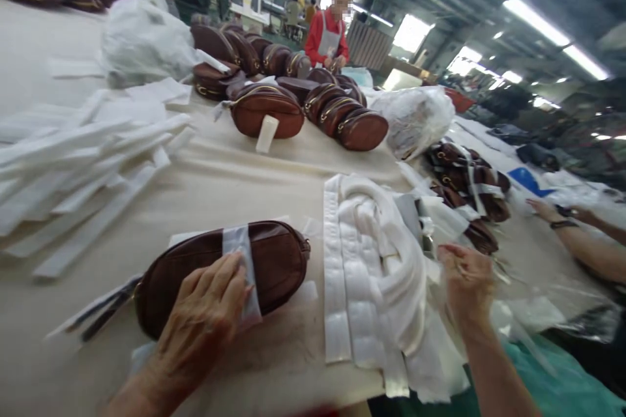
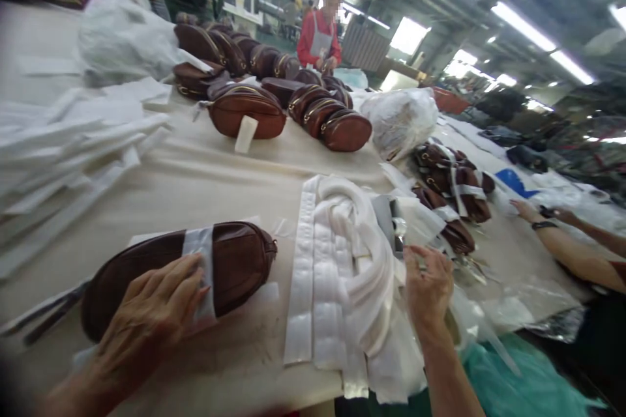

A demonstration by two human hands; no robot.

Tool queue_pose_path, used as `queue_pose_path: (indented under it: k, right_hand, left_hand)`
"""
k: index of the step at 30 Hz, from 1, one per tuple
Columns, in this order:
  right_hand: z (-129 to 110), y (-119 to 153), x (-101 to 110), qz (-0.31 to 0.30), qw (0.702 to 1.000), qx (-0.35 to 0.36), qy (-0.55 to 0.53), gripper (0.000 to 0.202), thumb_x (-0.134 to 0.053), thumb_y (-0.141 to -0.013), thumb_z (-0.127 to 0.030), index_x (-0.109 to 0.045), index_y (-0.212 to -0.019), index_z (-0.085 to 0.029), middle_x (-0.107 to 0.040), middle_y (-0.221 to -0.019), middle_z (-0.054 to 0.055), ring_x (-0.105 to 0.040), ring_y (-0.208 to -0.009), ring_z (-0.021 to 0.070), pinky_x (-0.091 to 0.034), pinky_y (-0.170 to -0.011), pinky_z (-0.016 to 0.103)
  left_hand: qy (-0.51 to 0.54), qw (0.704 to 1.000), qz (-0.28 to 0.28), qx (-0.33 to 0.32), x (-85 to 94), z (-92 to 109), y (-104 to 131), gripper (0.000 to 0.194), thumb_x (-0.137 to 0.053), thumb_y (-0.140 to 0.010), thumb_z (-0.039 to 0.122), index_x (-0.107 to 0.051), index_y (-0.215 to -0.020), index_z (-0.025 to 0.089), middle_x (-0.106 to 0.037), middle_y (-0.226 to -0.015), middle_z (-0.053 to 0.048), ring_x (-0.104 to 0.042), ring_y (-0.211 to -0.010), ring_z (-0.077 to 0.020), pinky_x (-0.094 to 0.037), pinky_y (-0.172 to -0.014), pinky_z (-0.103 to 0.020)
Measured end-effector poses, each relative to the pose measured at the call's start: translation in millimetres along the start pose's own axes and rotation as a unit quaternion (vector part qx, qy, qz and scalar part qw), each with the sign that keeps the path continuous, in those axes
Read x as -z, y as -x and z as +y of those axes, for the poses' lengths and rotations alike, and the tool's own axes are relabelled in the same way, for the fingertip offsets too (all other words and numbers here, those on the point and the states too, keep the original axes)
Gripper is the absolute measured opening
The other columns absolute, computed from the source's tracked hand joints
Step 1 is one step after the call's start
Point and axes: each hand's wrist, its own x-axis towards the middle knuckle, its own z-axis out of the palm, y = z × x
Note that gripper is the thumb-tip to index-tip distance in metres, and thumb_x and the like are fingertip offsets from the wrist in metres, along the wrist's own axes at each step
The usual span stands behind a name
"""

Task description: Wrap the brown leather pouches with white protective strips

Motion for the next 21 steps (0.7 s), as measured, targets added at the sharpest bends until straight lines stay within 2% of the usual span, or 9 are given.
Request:
queue_pose_path:
  k: [2, 4, 8, 11, 13, 15, 19, 21]
  right_hand:
    - [26.4, -9.1, 12.4, -0.025, 0.996, -0.085, 0.009, 0.038, -0.056, -0.067, -0.056, -0.064, -0.068, -0.018, -0.066, -0.081, 0.012, -0.054, -0.089, 0.0297, -0.037, -0.089, 0.048]
    - [39.6, -13.5, 16.9, -0.055, 0.99, -0.132, -0.009, 0.037, -0.056, -0.065, -0.055, -0.065, -0.064, -0.018, -0.066, -0.074, 0.011, -0.056, -0.08, 0.0272, -0.04, -0.083, 0.045]
    - [43.6, -16.9, 10.2, -0.108, 0.973, -0.19, -0.078, 0.035, -0.058, -0.065, -0.053, -0.067, -0.061, -0.019, -0.067, -0.064, 0.005, -0.057, -0.064, 0.0203, -0.044, -0.065, 0.034]
    - [42.6, -22.8, 0.3, -0.119, 0.958, -0.225, -0.136, 0.032, -0.066, -0.058, -0.051, -0.066, -0.057, -0.019, -0.064, -0.056, 0.002, -0.055, -0.055, 0.0166, -0.043, -0.056, 0.029]
    - [41.9, -27.1, -3.8, -0.106, 0.949, -0.24, -0.171, 0.032, -0.07, -0.052, -0.05, -0.065, -0.054, -0.018, -0.061, -0.052, 0.0, -0.052, -0.051, 0.0148, -0.041, -0.052, 0.028]
    - [40.8, -27.8, -2.2, -0.077, 0.945, -0.245, -0.204, 0.031, -0.072, -0.048, -0.047, -0.065, -0.055, -0.018, -0.062, -0.058, 0.0, -0.053, -0.055, 0.0147, -0.042, -0.054, 0.028]
    - [40.9, -6.4, 22.4, 0.001, 0.939, -0.228, -0.255, 0.029, -0.072, -0.05, -0.045, -0.064, -0.058, -0.018, -0.066, -0.085, 0.003, -0.059, -0.082, 0.0176, -0.046, -0.071, 0.028]
    - [45.1, 14.7, 37.7, 0.019, 0.937, -0.237, -0.255, 0.03, -0.07, -0.053, -0.047, -0.063, -0.061, -0.019, -0.065, -0.09, 0.003, -0.059, -0.086, 0.0175, -0.047, -0.073, 0.027]
  left_hand:
    - [-0.008, 1.0, 0.01, -0.012, -1.1, -1.3, -0.7, 0.017, -0.046, -0.092, 0.017, -0.059, -0.098, 0.008, -0.062, -0.113, -0.019, -0.061, -0.099, -0.0312, -0.044, -0.08, -0.042]
    - [-0.009, 1.0, 0.025, -0.012, -2.6, -2.1, -0.7, 0.018, -0.045, -0.093, 0.02, -0.059, -0.097, 0.01, -0.063, -0.112, -0.018, -0.062, -0.098, -0.0303, -0.044, -0.08, -0.041]
    - [0.003, 0.999, 0.046, -0.001, -7.8, -2.9, 2.0, 0.019, -0.044, -0.094, 0.023, -0.06, -0.097, 0.013, -0.065, -0.111, -0.014, -0.063, -0.096, -0.0283, -0.043, -0.08, -0.04]
    - [0.017, 0.999, 0.046, 0.022, -11.5, -3.1, 5.6, 0.019, -0.045, -0.094, 0.025, -0.06, -0.099, 0.016, -0.064, -0.114, -0.011, -0.063, -0.097, -0.0268, -0.043, -0.08, -0.039]
    - [0.028, 0.998, 0.049, 0.039, -13.0, -3.2, 8.0, 0.019, -0.046, -0.093, 0.026, -0.06, -0.104, 0.018, -0.064, -0.116, -0.01, -0.063, -0.098, -0.0264, -0.043, -0.08, -0.039]
    - [0.038, 0.997, 0.047, 0.041, -13.9, -3.6, 10.3, 0.023, -0.048, -0.092, 0.026, -0.059, -0.112, 0.02, -0.063, -0.119, -0.008, -0.063, -0.099, -0.027, -0.044, -0.08, -0.04]
    - [0.04, 0.997, 0.038, 0.049, -14.6, -4.4, 11.5, 0.047, -0.054, -0.09, 0.023, -0.043, -0.135, 0.03, -0.057, -0.129, -0.002, -0.062, -0.102, -0.0272, -0.044, -0.082, -0.04]
    - [0.044, 0.997, 0.053, 0.045, -14.4, -4.0, 9.7, 0.059, -0.057, -0.087, 0.02, -0.035, -0.14, 0.033, -0.053, -0.134, 0.001, -0.063, -0.099, -0.0264, -0.044, -0.08, -0.039]
